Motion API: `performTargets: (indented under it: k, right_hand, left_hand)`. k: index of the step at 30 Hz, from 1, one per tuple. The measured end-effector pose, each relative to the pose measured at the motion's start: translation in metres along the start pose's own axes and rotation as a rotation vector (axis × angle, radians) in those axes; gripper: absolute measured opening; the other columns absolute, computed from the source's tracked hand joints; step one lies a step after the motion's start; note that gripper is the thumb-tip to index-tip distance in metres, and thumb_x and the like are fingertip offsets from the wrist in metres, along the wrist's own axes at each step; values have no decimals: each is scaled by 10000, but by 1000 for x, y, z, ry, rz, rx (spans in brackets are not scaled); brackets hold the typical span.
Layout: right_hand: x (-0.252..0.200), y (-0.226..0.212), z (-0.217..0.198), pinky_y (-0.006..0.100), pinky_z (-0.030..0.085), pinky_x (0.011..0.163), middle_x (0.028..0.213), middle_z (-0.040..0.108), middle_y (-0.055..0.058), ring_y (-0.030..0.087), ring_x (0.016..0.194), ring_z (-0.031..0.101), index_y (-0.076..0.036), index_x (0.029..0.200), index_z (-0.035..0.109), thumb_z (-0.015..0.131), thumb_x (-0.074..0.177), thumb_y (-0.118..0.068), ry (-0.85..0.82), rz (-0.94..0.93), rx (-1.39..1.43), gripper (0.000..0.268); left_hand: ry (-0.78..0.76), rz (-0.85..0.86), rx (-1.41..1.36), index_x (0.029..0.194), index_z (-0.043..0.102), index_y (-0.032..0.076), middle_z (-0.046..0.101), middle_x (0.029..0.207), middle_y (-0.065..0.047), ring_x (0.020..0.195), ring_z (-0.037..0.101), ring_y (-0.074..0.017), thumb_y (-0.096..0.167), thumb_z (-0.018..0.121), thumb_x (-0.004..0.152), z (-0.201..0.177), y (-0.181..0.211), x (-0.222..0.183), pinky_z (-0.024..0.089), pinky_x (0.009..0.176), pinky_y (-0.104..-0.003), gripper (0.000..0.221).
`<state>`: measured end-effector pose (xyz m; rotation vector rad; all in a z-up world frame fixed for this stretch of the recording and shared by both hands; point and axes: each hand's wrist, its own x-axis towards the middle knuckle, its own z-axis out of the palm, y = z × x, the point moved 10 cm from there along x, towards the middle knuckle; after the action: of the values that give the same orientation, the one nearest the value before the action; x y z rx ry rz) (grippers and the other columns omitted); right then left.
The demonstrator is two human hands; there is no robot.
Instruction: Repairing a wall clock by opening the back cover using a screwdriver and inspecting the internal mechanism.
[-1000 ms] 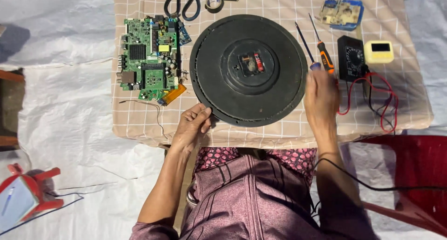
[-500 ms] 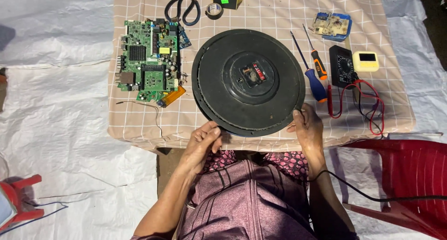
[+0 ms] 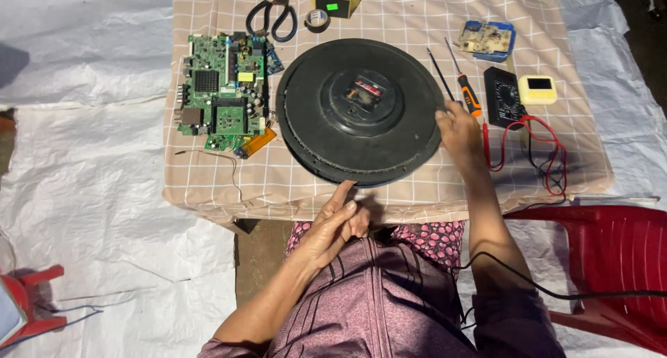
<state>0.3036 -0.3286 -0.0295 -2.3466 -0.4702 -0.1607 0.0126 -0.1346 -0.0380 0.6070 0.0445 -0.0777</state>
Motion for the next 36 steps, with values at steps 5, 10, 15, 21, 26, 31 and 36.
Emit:
performTargets:
  k: [5,10,15,21,26,31,36]
  right_hand:
    - [37,-5,15,503,589,737,995,737,206,389,889,723,-97,1305,684,618,1052,-299,-96,-8,-96,331]
    - [-4,-125,-38,547,570,809,1111,651,189,422,961,698,-69,1300,672,641,1043,-272,12,-117,-437,328]
    - [-72,-196,-40,483,499,960,1248,526,156,408,1159,590,-87,1382,637,784,950,-244,8,-402,-27,483]
    - [-115,-244,-16,596,293,1159,1418,488,226,469,1407,396,-44,1466,542,875,793,-308,-17,-677,-142,797]
    - [-116,-264,8,638,237,1160,1437,480,248,475,1429,349,-47,1487,520,897,742,-269,-33,-692,-237,864]
    - [-109,-255,53,700,246,1124,1470,429,292,507,1432,326,-58,1530,428,959,593,-104,-90,-664,-395,1078]
    - [-118,-261,69,619,414,1056,1422,491,338,499,1383,446,-6,1460,486,714,906,-37,10,-745,-542,601]
  left_hand:
    - [8,-22,-22,1602,258,188,652,933,-168,727,702,-160,215,572,1046,17,-11,14,629,735,-319,639]
    - [38,-1,-62,1586,273,174,647,922,-184,711,706,-180,130,584,1034,21,-20,20,629,694,-311,635]
    - [27,59,44,1617,205,104,644,893,-175,679,668,-175,16,569,1011,27,-14,22,614,655,-280,713]
    - [39,91,129,1600,219,135,660,889,-146,637,653,-142,-56,543,982,37,-22,27,552,579,-218,724]
    - [85,115,201,1536,380,119,714,918,-171,599,657,-157,-57,605,958,-10,-72,41,548,558,-235,645]
    - [169,123,310,1251,620,68,693,704,-121,542,633,-143,-27,701,917,-8,-74,42,534,579,-240,357]
    - [217,122,391,1038,715,66,680,641,-94,508,610,-119,44,757,928,-31,-88,44,532,583,-249,120]
